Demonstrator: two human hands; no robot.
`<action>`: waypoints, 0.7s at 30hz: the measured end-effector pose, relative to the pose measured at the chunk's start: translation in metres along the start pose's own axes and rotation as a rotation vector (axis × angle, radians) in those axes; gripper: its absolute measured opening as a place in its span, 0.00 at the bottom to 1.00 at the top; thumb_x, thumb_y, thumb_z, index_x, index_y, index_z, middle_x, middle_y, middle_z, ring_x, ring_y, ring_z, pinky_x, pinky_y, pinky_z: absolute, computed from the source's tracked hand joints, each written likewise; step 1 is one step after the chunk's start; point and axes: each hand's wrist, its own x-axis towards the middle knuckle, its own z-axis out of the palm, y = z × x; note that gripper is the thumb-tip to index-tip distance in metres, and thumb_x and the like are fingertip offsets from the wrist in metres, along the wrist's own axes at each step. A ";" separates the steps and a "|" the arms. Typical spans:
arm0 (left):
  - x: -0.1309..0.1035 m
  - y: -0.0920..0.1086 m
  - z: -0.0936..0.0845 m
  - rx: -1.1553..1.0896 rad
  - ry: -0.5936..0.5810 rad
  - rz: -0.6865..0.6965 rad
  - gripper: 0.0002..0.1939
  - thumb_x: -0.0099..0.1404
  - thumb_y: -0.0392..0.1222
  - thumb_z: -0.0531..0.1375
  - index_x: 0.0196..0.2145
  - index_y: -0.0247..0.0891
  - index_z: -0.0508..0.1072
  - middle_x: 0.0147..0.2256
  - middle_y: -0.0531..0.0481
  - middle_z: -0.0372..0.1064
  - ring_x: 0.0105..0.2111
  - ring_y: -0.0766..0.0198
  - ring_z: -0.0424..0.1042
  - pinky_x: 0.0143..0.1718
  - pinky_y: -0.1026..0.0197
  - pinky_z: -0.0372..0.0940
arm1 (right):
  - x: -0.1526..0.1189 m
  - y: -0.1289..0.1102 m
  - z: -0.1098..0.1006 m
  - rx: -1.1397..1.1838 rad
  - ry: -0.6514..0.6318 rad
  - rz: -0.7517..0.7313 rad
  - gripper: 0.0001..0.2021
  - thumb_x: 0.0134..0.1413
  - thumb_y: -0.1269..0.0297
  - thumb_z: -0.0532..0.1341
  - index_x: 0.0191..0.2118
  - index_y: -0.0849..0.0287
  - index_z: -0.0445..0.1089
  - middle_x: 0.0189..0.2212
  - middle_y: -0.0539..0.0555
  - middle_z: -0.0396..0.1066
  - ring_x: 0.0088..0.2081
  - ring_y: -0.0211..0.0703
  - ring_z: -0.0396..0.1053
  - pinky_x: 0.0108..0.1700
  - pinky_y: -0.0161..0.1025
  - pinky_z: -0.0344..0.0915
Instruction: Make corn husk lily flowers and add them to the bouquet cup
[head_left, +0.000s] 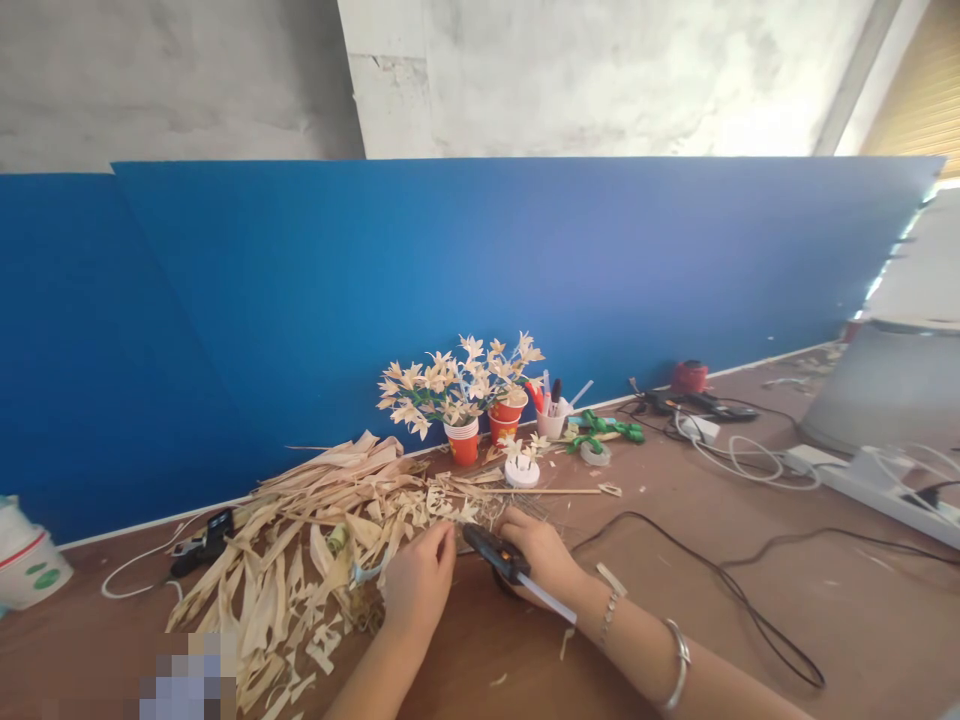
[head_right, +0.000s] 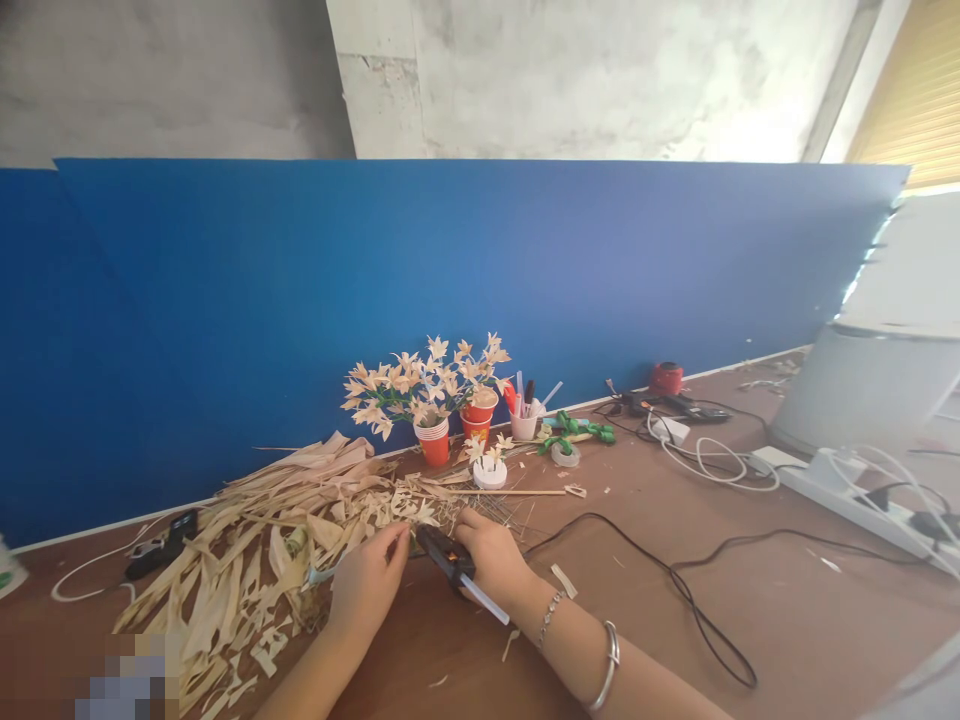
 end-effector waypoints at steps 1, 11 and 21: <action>0.000 0.000 0.000 0.003 -0.002 -0.004 0.13 0.65 0.40 0.50 0.38 0.44 0.75 0.33 0.52 0.77 0.31 0.61 0.75 0.29 0.64 0.62 | 0.000 0.000 -0.001 0.006 0.002 -0.002 0.06 0.38 0.71 0.57 0.28 0.58 0.64 0.30 0.53 0.64 0.31 0.41 0.65 0.31 0.33 0.59; 0.000 -0.004 0.004 -0.006 -0.010 -0.019 0.14 0.65 0.40 0.50 0.39 0.44 0.75 0.36 0.51 0.77 0.34 0.61 0.75 0.31 0.64 0.63 | -0.002 -0.001 -0.041 0.086 0.291 -0.120 0.06 0.45 0.62 0.57 0.30 0.56 0.59 0.28 0.53 0.66 0.29 0.42 0.62 0.33 0.36 0.58; 0.000 -0.005 0.005 -0.011 0.029 -0.029 0.16 0.65 0.39 0.49 0.44 0.44 0.74 0.40 0.50 0.76 0.38 0.59 0.75 0.37 0.58 0.67 | -0.021 0.055 -0.101 -0.049 -0.204 0.306 0.13 0.36 0.76 0.55 0.30 0.55 0.69 0.26 0.51 0.73 0.26 0.42 0.65 0.27 0.34 0.54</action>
